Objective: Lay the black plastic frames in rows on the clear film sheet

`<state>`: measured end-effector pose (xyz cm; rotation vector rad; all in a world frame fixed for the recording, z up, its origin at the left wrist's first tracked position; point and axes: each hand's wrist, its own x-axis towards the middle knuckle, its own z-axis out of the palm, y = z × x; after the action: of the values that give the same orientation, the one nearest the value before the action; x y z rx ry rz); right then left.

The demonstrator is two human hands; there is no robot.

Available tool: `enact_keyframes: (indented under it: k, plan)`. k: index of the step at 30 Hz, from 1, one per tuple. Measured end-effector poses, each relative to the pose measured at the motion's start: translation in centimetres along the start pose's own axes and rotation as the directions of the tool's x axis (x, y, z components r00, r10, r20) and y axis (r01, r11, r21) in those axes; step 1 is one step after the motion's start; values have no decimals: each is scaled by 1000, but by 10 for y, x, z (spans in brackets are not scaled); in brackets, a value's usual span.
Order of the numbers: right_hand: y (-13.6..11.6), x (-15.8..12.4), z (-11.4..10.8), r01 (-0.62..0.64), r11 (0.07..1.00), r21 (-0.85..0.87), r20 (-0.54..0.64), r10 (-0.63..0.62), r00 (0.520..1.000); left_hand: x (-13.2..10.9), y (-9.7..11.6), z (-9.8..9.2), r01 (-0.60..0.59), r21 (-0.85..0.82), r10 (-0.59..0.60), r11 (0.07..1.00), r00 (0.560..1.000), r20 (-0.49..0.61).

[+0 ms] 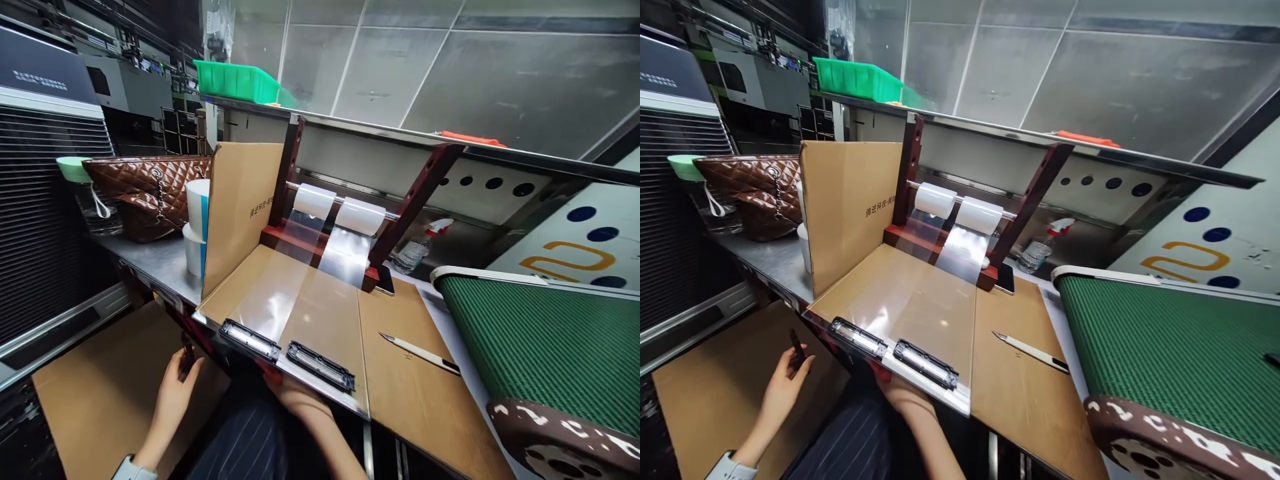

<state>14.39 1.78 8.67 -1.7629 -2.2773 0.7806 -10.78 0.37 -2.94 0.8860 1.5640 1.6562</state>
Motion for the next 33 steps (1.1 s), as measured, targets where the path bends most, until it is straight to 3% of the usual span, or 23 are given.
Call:
enact_keyframes:
  k: [5,9,13,25,33]
  plan:
    - [2,-3,-6,71,995,68,70,-76,995,30,10,11,68,-197,-84,978,994,-70]
    - [-11,-3,-1,112,986,122,112,-126,986,62,13,23,163,-459,-231,873,968,-95]
    - [-31,5,3,131,984,120,130,-146,981,83,15,33,205,-588,-324,783,940,-103]
    - [-38,14,5,143,986,81,156,-155,976,83,14,29,244,-645,-409,724,905,-117]
    - [-38,17,4,155,985,79,192,-168,967,92,9,15,310,-637,-435,706,899,-46]
